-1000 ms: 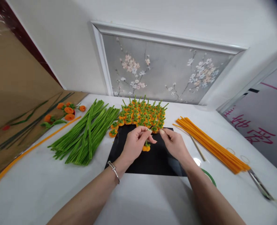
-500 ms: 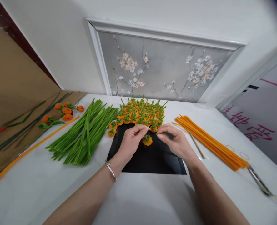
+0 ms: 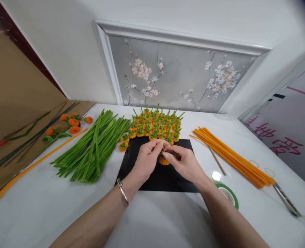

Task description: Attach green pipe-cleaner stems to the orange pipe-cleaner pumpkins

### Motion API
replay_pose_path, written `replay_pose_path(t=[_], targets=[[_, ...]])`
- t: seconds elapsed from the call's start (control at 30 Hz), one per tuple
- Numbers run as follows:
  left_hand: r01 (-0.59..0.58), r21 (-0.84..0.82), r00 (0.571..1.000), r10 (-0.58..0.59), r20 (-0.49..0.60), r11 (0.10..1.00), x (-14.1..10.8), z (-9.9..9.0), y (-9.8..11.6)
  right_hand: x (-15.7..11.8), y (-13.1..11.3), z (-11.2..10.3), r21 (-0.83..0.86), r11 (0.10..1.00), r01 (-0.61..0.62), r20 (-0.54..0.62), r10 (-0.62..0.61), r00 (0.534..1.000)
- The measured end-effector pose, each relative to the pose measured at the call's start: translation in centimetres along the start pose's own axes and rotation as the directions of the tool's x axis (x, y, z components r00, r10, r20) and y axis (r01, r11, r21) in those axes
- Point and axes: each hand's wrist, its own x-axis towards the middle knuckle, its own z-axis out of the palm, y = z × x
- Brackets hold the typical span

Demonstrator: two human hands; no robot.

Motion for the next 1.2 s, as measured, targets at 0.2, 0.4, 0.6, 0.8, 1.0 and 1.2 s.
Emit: replay_pose_path(t=[0.2,0.4,0.6,0.8,1.0,1.2], targets=[[-0.049,-0.020,0.999,0.049,-0.018,0.999,-0.3,0.5,0.0,0.1,-0.4,0.5,-0.110,0.975,0.193,-0.081,-0.202,0.976],[-0.069,0.049,0.992,0.063,0.112,0.996,-0.3,0.2,0.5,-0.3,0.0,0.0,-0.409,0.879,0.246,-0.121,-0.319,0.940],[0.077,0.058,0.997,-0.075,-0.023,0.995,0.9,-1.6,0.3,-0.5,0.4,-1.3,-0.837,0.503,0.216,-0.103,-0.532,0.840],[0.133,0.301,0.988,-0.149,0.030,0.944,0.9,-2.0,1.1,-0.6,0.2,-1.2,-0.910,0.336,0.244,0.023,-0.546,0.838],[0.081,0.468,0.986,-0.140,0.094,0.880,0.7,-1.7,1.0,-0.7,0.2,-0.9,-0.882,0.373,0.289,0.034,-0.561,0.827],[0.176,0.192,0.984,-0.165,-0.070,0.966,1.0,-2.1,0.4,-0.5,-0.6,-1.3,-0.436,0.873,0.216,-0.366,-0.392,0.844]])
